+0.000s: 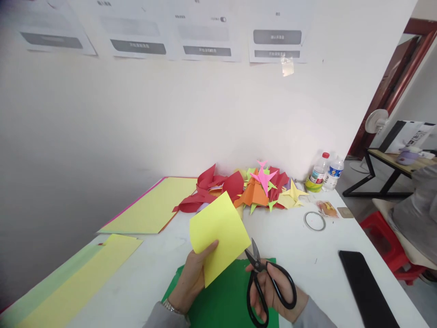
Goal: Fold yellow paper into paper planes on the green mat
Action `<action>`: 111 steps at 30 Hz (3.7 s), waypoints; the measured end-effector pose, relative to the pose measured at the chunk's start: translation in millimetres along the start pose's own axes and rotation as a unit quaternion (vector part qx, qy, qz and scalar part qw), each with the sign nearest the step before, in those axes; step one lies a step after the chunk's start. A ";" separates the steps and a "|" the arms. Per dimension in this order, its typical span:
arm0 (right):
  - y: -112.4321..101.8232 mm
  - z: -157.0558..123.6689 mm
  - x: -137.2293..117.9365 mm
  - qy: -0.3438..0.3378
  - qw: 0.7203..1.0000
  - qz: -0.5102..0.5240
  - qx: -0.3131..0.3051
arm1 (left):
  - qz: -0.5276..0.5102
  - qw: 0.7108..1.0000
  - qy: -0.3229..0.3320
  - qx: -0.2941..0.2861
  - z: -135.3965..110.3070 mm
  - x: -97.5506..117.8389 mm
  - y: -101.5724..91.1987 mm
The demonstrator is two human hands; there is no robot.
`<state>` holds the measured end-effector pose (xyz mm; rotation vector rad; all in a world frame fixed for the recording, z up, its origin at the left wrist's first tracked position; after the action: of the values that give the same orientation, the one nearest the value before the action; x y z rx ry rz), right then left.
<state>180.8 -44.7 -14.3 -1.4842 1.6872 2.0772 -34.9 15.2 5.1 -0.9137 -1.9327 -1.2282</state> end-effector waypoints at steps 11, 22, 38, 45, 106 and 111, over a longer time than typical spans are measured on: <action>3.9 3.0 1.3 -0.010 1.000 0.009 0.016 | -0.015 0.999 -0.017 -0.027 -7.9 1.3 7.9; 10.5 1.2 -5.7 -0.042 0.999 0.018 0.024 | -0.019 0.998 -0.029 -0.043 -5.8 1.9 4.9; 10.9 7.7 -2.9 -0.017 0.997 0.060 0.044 | -0.035 0.997 -0.035 -0.056 -7.7 1.0 7.5; 3.3 7.5 -1.4 0.020 0.996 0.059 0.057 | -0.015 0.993 -0.108 -0.051 -7.4 3.5 6.3; 10.4 4.3 -2.4 0.000 1.000 -0.002 0.024 | -0.032 0.994 -0.103 -0.024 -9.9 5.0 3.7; 14.0 1.5 -6.0 0.001 1.000 -0.014 0.015 | -0.022 0.996 -0.081 -0.021 -9.4 4.1 2.2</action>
<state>174.8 -46.0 -0.3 -1.4928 1.6791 2.0289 -33.8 8.0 12.7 -1.0266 -2.0695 -1.2581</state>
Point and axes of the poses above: each hand's wrist, its own z-axis towards the middle knuckle, its own y-axis out of the palm, x = y × z, the point moved 2 cm from there along z, towards the middle knuckle, and after that the axes turned 4 degrees about y, right-handed, at the moved point
